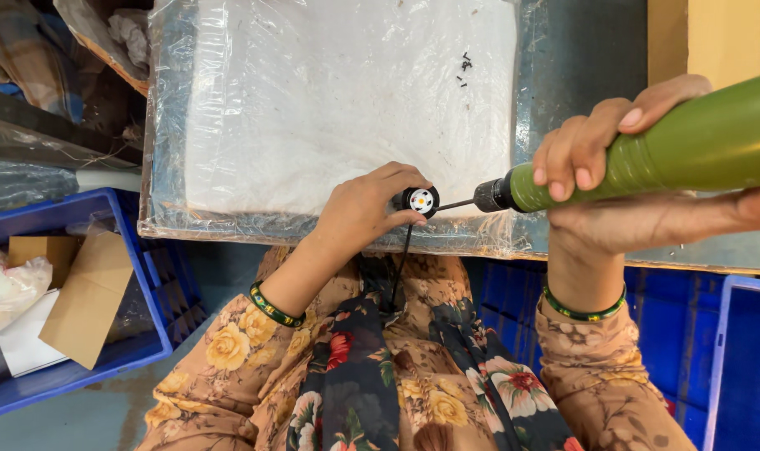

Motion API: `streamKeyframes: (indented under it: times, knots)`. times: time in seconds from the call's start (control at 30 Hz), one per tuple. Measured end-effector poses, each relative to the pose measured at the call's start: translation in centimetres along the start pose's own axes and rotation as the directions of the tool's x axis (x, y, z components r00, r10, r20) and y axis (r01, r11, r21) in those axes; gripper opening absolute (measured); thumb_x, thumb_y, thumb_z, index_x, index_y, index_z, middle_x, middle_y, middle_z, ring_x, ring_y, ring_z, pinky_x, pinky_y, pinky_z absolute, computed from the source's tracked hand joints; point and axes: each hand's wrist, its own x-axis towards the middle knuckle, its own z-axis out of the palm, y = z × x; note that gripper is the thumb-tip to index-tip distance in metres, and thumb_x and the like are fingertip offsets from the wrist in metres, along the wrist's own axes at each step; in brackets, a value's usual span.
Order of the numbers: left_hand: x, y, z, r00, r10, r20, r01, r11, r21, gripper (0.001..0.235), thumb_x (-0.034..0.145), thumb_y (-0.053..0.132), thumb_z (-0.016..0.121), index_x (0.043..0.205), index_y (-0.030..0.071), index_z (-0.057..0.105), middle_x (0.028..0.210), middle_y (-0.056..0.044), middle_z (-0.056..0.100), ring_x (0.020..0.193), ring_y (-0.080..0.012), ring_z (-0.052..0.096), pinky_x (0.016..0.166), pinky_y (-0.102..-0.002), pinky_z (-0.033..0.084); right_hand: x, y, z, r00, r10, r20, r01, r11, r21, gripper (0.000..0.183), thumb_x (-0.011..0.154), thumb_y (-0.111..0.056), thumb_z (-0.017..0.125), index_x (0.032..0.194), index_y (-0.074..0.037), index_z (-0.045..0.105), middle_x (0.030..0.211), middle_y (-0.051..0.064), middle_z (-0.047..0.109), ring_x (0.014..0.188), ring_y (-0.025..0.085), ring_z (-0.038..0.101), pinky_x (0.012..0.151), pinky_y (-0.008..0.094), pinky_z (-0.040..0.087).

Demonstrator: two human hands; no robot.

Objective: The person assembles small LED light units by hand, placing circular covers over the LEDs and securing them with screws using a green electric screwdriver. The person repeats this process for multiple units, placing finished items into a cardboard box.

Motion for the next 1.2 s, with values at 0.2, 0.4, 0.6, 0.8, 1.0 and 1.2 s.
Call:
streamKeyframes:
  times: [0.2, 0.4, 0.6, 0.8, 1.0, 1.2]
  knots:
    - [0.0, 0.0, -0.1, 1.000, 0.022, -0.007, -0.022, 1.000, -0.005, 0.045, 0.080, 0.042, 0.079, 0.119, 0.021, 0.069, 0.125, 0.002, 0.069, 0.099, -0.0284, 0.071, 0.080, -0.040, 0.057, -0.6, 0.2, 0.0, 0.999, 0.004, -0.042, -0.005, 1.000, -0.010, 0.091, 0.087, -0.091, 0.032, 0.094, -0.002, 0.046, 0.054, 0.012, 0.038, 0.042, 0.022, 0.039, 0.044, 0.038, 0.038]
    - [-0.1, 0.0, -0.1, 0.999, 0.031, -0.018, -0.031, 1.000, -0.005, 0.045, 0.081, 0.042, 0.079, 0.119, 0.021, 0.069, 0.125, 0.003, 0.069, 0.100, -0.0281, 0.071, 0.080, -0.040, 0.057, -0.8, 0.3, 0.0, 0.998, -0.004, -0.059, 0.002, 1.000, -0.026, 0.091, 0.086, -0.092, 0.033, 0.094, -0.002, 0.046, 0.053, 0.012, 0.038, 0.042, 0.023, 0.040, 0.043, 0.038, 0.039]
    - [0.0, -0.1, 0.1, 1.000, 0.020, -0.005, -0.020, 1.000, 0.005, 0.047, 0.079, 0.044, 0.079, 0.118, 0.021, 0.069, 0.126, 0.003, 0.069, 0.099, -0.0278, 0.071, 0.079, -0.040, 0.057, -1.0, 0.3, -0.5, 0.999, -0.007, -0.045, 0.008, 1.000, 0.008, 0.092, 0.085, -0.093, 0.031, 0.095, -0.002, 0.046, 0.056, 0.013, 0.040, 0.043, 0.023, 0.040, 0.045, 0.039, 0.039]
    - [-0.1, -0.2, 0.1, 1.000, 0.023, -0.006, -0.023, 1.000, 0.011, 0.047, 0.080, 0.044, 0.079, 0.119, 0.021, 0.069, 0.126, 0.002, 0.069, 0.099, -0.0283, 0.071, 0.079, -0.041, 0.057, -1.1, 0.5, -0.8, 0.999, -0.013, -0.048, 0.013, 1.000, 0.015, 0.092, 0.085, -0.093, 0.032, 0.095, -0.002, 0.045, 0.056, 0.013, 0.040, 0.043, 0.023, 0.039, 0.045, 0.039, 0.038]
    - [0.0, -0.2, 0.0, 1.000, 0.022, -0.008, -0.022, 1.000, 0.004, 0.046, 0.080, 0.043, 0.079, 0.119, 0.020, 0.068, 0.125, 0.002, 0.069, 0.098, -0.0287, 0.071, 0.079, -0.041, 0.057, -1.0, 0.5, -1.0, 0.999, -0.006, -0.046, 0.007, 1.000, 0.029, 0.092, 0.085, -0.093, 0.033, 0.096, -0.002, 0.046, 0.057, 0.013, 0.041, 0.044, 0.024, 0.041, 0.045, 0.039, 0.039]
    - [-0.2, -0.2, 0.0, 0.999, 0.034, -0.020, -0.034, 0.999, -0.006, 0.046, 0.081, 0.042, 0.079, 0.119, 0.020, 0.068, 0.123, 0.002, 0.069, 0.100, -0.0290, 0.071, 0.080, -0.041, 0.057, -1.0, 0.7, -0.6, 0.999, -0.017, -0.040, 0.017, 1.000, 0.002, 0.093, 0.084, -0.093, 0.033, 0.095, -0.002, 0.046, 0.057, 0.014, 0.042, 0.044, 0.024, 0.041, 0.045, 0.039, 0.040]
